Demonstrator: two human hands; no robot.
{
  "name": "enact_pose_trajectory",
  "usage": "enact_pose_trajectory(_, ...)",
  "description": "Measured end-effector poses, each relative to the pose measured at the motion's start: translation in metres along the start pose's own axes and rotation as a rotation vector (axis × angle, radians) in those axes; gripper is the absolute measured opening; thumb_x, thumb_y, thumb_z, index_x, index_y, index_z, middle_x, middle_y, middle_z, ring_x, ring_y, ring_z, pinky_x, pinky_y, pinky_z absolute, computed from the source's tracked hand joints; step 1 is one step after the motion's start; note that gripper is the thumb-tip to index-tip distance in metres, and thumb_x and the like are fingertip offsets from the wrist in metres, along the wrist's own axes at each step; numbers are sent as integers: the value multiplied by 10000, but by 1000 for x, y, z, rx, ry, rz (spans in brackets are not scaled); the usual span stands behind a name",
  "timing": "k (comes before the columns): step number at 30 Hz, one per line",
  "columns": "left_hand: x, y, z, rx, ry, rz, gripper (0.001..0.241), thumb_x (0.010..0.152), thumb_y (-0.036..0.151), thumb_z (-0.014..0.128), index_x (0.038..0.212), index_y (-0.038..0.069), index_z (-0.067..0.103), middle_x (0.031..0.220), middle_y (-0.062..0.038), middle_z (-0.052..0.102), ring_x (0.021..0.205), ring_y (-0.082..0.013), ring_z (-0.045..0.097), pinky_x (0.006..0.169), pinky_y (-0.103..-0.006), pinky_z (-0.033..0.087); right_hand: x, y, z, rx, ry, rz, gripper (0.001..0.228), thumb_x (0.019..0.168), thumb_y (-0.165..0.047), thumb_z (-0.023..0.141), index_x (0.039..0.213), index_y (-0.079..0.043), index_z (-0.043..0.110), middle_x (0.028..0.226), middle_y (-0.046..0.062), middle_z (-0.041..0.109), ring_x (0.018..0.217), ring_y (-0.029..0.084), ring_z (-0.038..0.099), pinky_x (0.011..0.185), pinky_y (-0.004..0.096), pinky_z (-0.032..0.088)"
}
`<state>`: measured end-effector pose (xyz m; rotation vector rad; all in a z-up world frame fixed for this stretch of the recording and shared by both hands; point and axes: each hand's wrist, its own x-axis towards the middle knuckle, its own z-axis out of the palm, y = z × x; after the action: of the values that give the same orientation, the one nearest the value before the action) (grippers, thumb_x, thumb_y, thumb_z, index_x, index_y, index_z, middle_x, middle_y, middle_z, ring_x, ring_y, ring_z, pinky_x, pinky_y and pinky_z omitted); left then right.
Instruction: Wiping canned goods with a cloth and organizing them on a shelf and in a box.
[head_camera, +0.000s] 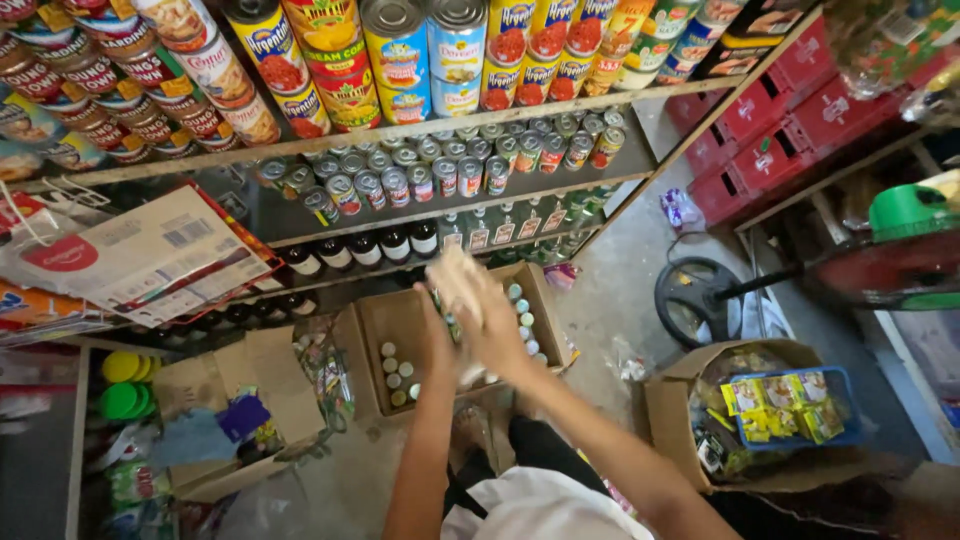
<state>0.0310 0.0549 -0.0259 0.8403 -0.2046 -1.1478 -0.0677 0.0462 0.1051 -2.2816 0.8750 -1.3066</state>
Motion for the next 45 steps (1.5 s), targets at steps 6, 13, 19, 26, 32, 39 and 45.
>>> enact_pose_trajectory(6, 3, -22, -6, 38, -18, -74, 724, 1105, 621, 461, 1413, -29, 543, 1183, -129, 612, 968, -183, 634, 792, -353, 545, -54, 137, 48, 499, -194, 813, 432, 1156, -256, 488, 1166, 138, 667, 943, 257, 619, 828, 226, 538, 818, 440, 502)
enact_pose_trajectory(13, -9, 2, 29, 16, 232, 22, 504, 1036, 532, 524, 1194, 59, 601, 1046, -52, 642, 872, -152, 649, 712, -329, 542, -16, 11, -6, 297, -33, 432, 450, 1031, -178, 536, 1431, 23, 498, 1235, 170, 653, 1098, 198, 615, 944, 360, 499)
enact_pose_trajectory(19, -21, -31, 17, 252, 217, 93, 412, 1015, 431, 594, 1088, 36, 683, 955, -24, 655, 857, -115, 637, 705, -297, 532, -10, 31, -6, 71, 0, 335, 408, 1040, -206, 548, 1374, 27, 579, 1162, 197, 669, 1074, 233, 624, 934, 370, 504)
enact_pose_trajectory(26, -31, -9, 60, 274, 5, -6, 381, 1001, 405, 548, 1190, 93, 659, 1016, -9, 694, 914, -119, 655, 770, -283, 527, -22, 105, 4, 425, 3, 697, 375, 1112, -252, 446, 1220, 39, 657, 1012, 119, 728, 922, 200, 670, 837, 339, 546)
enact_pose_trajectory(32, 14, -89, 11, -66, 36, -109, 437, 1028, 476, 498, 1200, 115, 673, 1032, 9, 723, 922, -121, 691, 787, -290, 564, -9, 67, -31, 322, 9, 383, 412, 1107, -281, 450, 1276, 57, 612, 1118, 180, 692, 1036, 258, 639, 916, 374, 499)
enact_pose_trajectory(39, 1, -82, 61, -176, -88, -428, 426, 1023, 489, 494, 1122, 126, 694, 926, -11, 722, 793, -140, 699, 679, -307, 572, -41, 213, -30, 154, -145, 713, 343, 1097, -253, 515, 1031, 4, 732, 1017, 161, 743, 946, 285, 728, 884, 375, 539)
enact_pose_trajectory(45, 43, -117, 61, -352, -175, -373, 360, 1076, 424, 521, 1162, 96, 641, 950, -43, 694, 866, -170, 707, 741, -322, 592, 5, 207, -117, -204, -212, 808, 512, 668, -193, 760, 1176, -159, 712, 1072, 75, 758, 943, 307, 691, 762, 428, 534)
